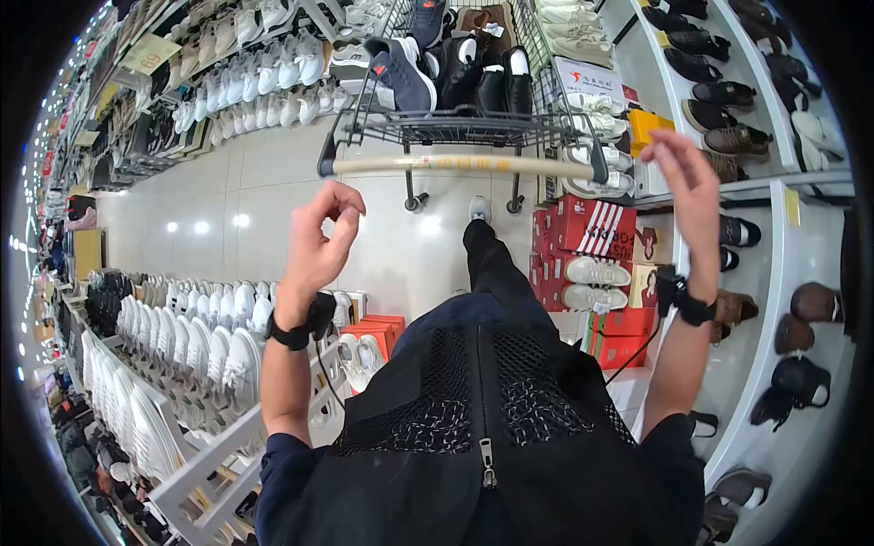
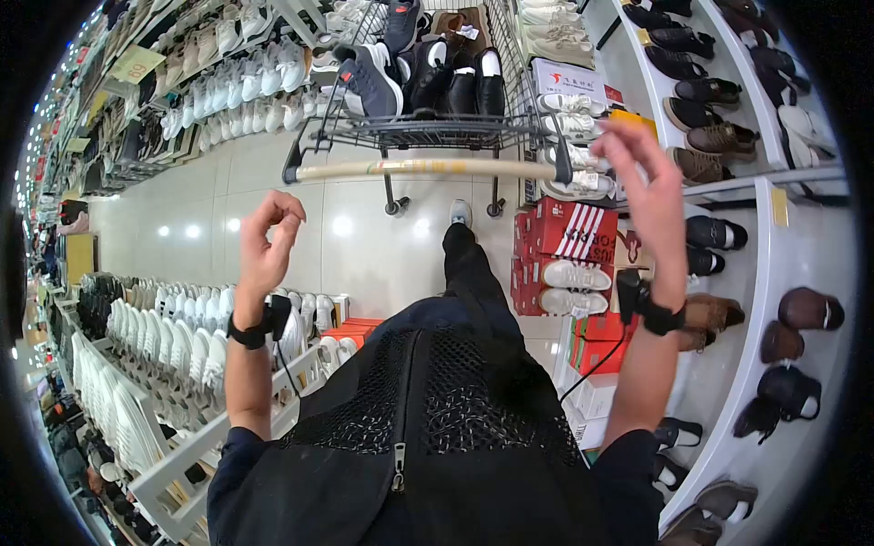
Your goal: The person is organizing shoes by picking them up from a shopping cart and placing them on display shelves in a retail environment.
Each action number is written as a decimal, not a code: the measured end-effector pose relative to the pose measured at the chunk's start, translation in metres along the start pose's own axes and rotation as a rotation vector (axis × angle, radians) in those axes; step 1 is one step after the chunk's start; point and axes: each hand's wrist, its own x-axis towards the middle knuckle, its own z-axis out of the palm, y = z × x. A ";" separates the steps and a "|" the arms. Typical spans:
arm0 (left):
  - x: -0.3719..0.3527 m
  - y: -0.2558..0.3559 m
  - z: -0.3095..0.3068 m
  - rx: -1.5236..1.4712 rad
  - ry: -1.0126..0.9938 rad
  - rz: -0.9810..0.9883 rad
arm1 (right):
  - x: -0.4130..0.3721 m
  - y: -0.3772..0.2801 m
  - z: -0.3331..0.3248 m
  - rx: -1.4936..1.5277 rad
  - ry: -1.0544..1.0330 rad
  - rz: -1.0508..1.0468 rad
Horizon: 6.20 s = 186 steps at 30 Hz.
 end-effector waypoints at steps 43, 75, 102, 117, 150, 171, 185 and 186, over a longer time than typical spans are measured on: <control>0.391 -0.240 0.270 0.366 -1.016 -0.727 | 0.296 0.307 0.225 -0.599 -0.169 0.769; 0.357 -0.289 0.313 0.153 -0.183 -0.952 | 0.299 0.328 0.210 0.168 -0.374 1.325; 0.374 0.033 0.071 -0.657 -0.824 -0.068 | 0.176 -0.005 0.008 0.482 0.008 0.293; 0.295 0.091 0.091 -0.813 -1.391 0.185 | -0.040 -0.124 0.101 0.306 0.765 0.264; 0.057 0.178 0.196 -0.501 -1.875 0.321 | -0.361 -0.145 0.113 0.211 1.051 0.266; 0.036 0.246 0.321 -0.341 -1.555 0.729 | -0.376 -0.090 0.021 -0.056 0.988 0.385; 0.222 0.295 0.439 -0.548 -1.338 0.569 | -0.203 -0.016 -0.129 -0.207 1.044 0.258; 0.235 0.296 0.457 -0.601 -1.304 0.583 | -0.192 -0.004 -0.150 -0.066 1.138 0.240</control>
